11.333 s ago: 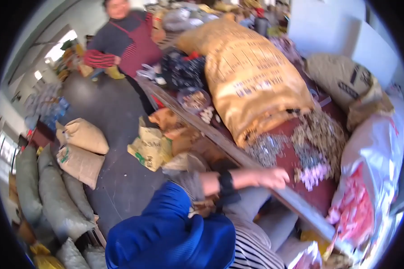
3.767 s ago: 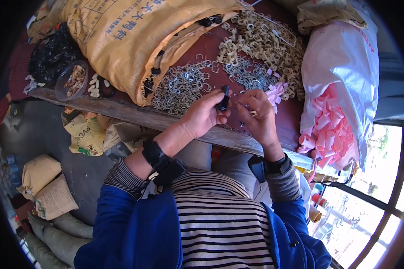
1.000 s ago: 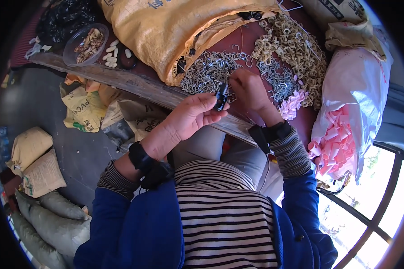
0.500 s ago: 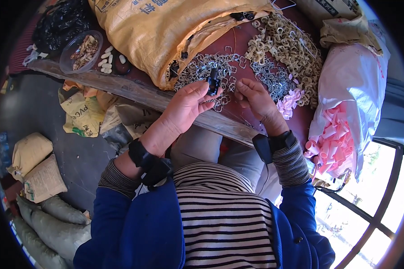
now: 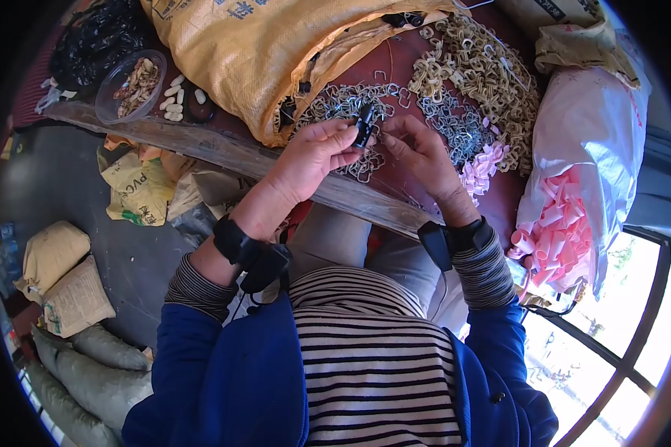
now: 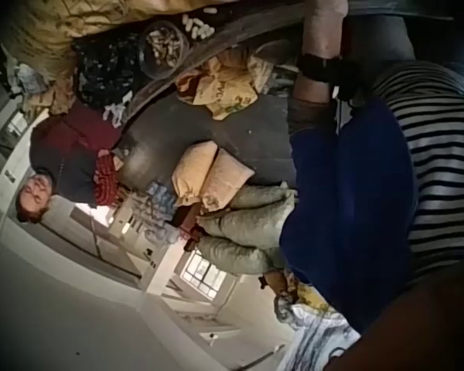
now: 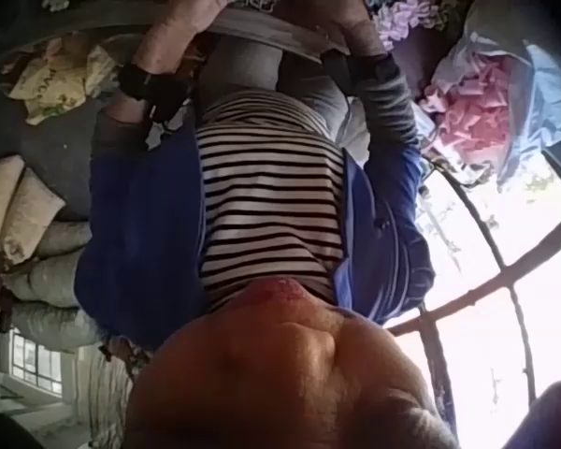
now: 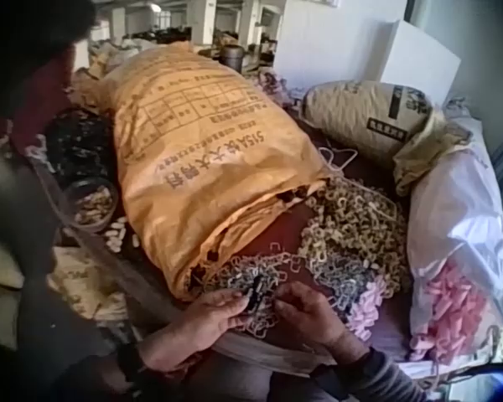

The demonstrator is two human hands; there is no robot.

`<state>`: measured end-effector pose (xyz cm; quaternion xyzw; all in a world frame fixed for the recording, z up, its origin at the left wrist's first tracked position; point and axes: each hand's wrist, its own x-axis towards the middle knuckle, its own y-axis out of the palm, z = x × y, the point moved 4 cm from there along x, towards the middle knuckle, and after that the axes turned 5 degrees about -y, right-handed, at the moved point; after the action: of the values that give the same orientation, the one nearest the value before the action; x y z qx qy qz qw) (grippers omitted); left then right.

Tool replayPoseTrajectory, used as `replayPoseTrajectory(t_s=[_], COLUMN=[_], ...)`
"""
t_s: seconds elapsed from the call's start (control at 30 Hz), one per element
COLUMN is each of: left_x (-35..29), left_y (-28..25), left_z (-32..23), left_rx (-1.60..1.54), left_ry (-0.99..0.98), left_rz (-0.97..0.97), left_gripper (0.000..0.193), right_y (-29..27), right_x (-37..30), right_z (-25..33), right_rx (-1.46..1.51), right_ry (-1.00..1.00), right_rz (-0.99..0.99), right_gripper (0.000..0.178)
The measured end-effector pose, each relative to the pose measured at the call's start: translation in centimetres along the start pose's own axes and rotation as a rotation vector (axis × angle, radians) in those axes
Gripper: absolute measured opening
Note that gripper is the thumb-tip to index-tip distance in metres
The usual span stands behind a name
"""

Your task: The person picks up a black plastic component and a small beige part, fits them together, and then slides a pink sleeve over the assembly. They repeat this process multiple times, placing the finished items into a white bag.

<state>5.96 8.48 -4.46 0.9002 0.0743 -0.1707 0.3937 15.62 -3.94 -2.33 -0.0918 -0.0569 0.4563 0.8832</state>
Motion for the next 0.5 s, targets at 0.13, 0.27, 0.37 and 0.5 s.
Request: replayPoseTrajectory(t_s=[0.13, 0.27, 0.37, 0.5], left_x=[-0.2, -0.2, 0.0, 0.1], left_y=[0.1, 0.6, 0.7, 0.9], left_z=[-0.2, 0.2, 0.4, 0.6], left_rx=[-0.144, -0.286, -0.351, -0.397], left_ry=[-0.051, -0.121, -0.146, -0.158], left_rz=[0.1, 0.18, 0.187, 0.165], left_gripper=[0.021, 0.023, 0.024, 0.024], right_y=[0.5, 0.7, 0.5, 0.7], right_x=[-0.5, -1.0, -1.6, -1.8], right_z=[0.7, 0.6, 1.3, 2.9], right_rx=[0.089, -0.027, -0.112, -0.335], right_ry=[-0.043, -0.118, -0.211, -0.387], right_rz=[0.011, 0.014, -0.026, -0.05], right_gripper=[0.011, 0.014, 0.009, 0.008])
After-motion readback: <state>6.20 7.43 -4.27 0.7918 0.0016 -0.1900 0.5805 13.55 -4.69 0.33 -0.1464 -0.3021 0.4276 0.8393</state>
